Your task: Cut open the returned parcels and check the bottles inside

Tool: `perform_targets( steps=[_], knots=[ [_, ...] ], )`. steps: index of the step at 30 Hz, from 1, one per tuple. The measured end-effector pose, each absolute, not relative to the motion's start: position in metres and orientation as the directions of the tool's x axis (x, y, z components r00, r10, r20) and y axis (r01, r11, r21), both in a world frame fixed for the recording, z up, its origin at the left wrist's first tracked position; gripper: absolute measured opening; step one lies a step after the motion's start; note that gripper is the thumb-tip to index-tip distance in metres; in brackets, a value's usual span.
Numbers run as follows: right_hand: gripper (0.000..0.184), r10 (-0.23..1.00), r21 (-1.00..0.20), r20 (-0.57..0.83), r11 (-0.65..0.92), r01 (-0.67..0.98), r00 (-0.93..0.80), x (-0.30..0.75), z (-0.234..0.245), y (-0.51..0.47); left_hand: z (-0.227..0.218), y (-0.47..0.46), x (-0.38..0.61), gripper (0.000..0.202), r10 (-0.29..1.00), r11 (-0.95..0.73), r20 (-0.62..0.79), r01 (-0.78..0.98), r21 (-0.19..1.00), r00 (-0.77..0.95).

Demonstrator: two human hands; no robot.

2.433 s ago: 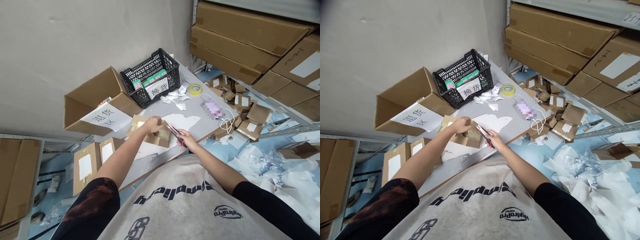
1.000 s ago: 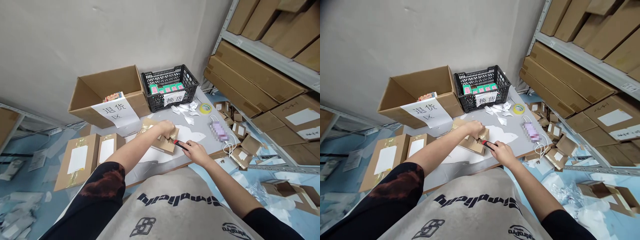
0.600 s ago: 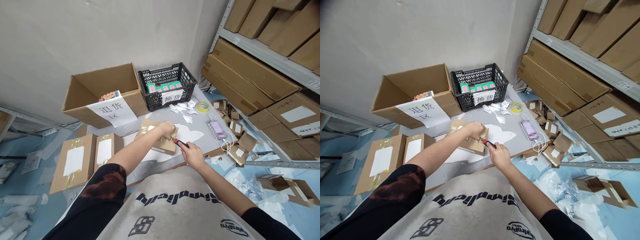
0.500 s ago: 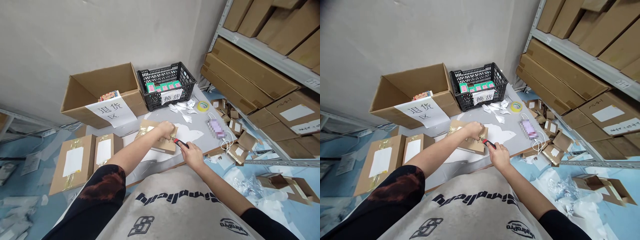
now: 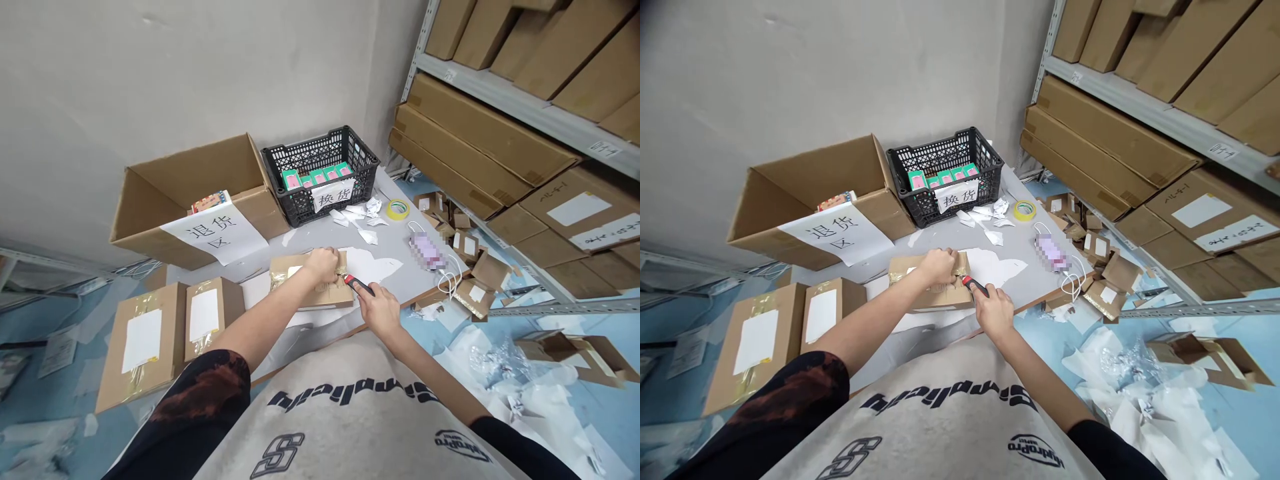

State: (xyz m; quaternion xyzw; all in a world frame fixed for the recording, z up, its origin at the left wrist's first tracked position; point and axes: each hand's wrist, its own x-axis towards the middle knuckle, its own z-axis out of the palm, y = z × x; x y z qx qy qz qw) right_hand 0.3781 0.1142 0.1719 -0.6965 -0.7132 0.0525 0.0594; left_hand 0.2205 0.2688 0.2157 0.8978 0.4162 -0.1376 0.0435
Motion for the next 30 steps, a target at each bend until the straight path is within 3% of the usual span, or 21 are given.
perform_targets(
  steps=[11,16,24,29,30],
  knots=[
    [0.041,0.999,-0.189,-0.042,0.004,0.982,-0.012,0.391,0.184,0.126,0.208,0.264,0.229,0.062,0.799,-0.565,-0.268,0.825,-0.023,0.539],
    [0.043,0.998,-0.145,-0.064,0.012,0.989,-0.021,0.403,0.192,0.129,0.202,0.257,0.233,0.06,0.826,-0.526,-0.248,0.851,-0.016,0.506],
    [0.043,0.99,-0.06,-0.1,0.093,0.994,-0.098,0.424,0.207,0.134,0.187,0.248,0.226,0.06,0.857,-0.506,-0.104,0.862,0.004,0.504],
    [0.044,0.984,0.05,-0.001,-0.18,0.982,0.18,0.478,0.227,0.157,0.181,0.249,0.21,0.06,0.867,-0.48,-0.124,0.876,0.056,0.483],
    [0.044,0.989,0.04,0.012,-0.15,0.988,0.15,0.484,0.23,0.161,0.181,0.25,0.208,0.06,0.866,-0.477,-0.134,0.876,0.067,0.482]
  ],
)
